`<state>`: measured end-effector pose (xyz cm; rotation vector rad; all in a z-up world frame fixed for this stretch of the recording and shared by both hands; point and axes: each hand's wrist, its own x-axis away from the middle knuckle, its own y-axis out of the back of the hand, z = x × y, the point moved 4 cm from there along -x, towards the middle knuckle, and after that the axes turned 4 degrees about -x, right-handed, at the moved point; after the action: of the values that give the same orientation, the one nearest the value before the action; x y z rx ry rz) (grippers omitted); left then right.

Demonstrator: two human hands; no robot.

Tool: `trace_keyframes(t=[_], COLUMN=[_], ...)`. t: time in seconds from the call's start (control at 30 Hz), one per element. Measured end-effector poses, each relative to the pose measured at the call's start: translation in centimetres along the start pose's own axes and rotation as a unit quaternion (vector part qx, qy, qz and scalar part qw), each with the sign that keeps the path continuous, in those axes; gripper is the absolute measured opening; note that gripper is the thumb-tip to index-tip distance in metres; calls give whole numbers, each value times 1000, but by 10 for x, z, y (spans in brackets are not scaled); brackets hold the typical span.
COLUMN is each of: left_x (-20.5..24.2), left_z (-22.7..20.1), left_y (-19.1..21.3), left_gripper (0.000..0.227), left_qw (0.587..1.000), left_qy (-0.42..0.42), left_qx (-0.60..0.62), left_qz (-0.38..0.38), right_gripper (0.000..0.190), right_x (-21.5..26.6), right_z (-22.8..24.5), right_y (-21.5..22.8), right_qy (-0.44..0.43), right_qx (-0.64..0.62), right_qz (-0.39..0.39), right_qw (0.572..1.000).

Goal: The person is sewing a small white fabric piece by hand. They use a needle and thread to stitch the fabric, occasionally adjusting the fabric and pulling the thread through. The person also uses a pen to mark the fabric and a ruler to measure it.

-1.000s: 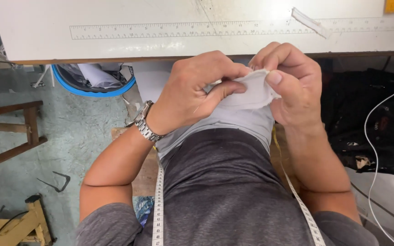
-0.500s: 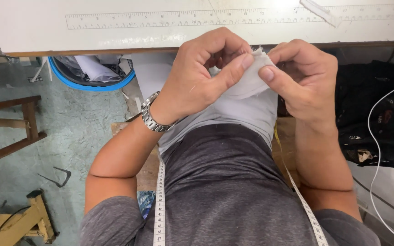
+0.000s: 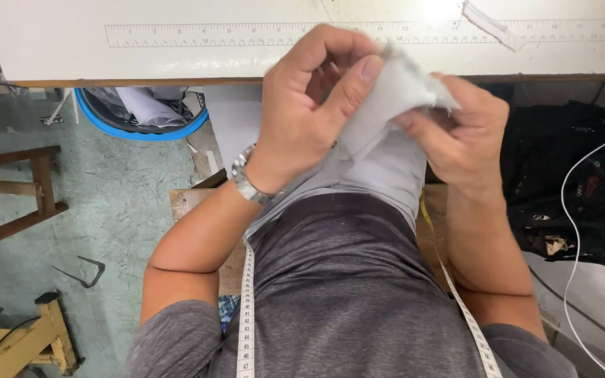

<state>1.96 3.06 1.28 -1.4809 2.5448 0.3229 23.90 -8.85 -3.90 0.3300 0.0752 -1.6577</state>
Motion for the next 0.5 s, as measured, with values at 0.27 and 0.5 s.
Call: trace_keyframes(t=[0.27,0.5], left_x=[27,1], left_z=[21,2], left_y=[-16,-13], left_gripper=[85,46], left_qw=[956,934], left_qy=[-187,-278], left_qx=[-220,-220], left_qz=[44,-36], right_gripper=[21,38], right_x=[-18,-15], right_z=[54,92], right_y=[-8,-17], right_qy=[78,201], right_qx=[129,300], right_qz=[-97,-26], right_qw=[984,932])
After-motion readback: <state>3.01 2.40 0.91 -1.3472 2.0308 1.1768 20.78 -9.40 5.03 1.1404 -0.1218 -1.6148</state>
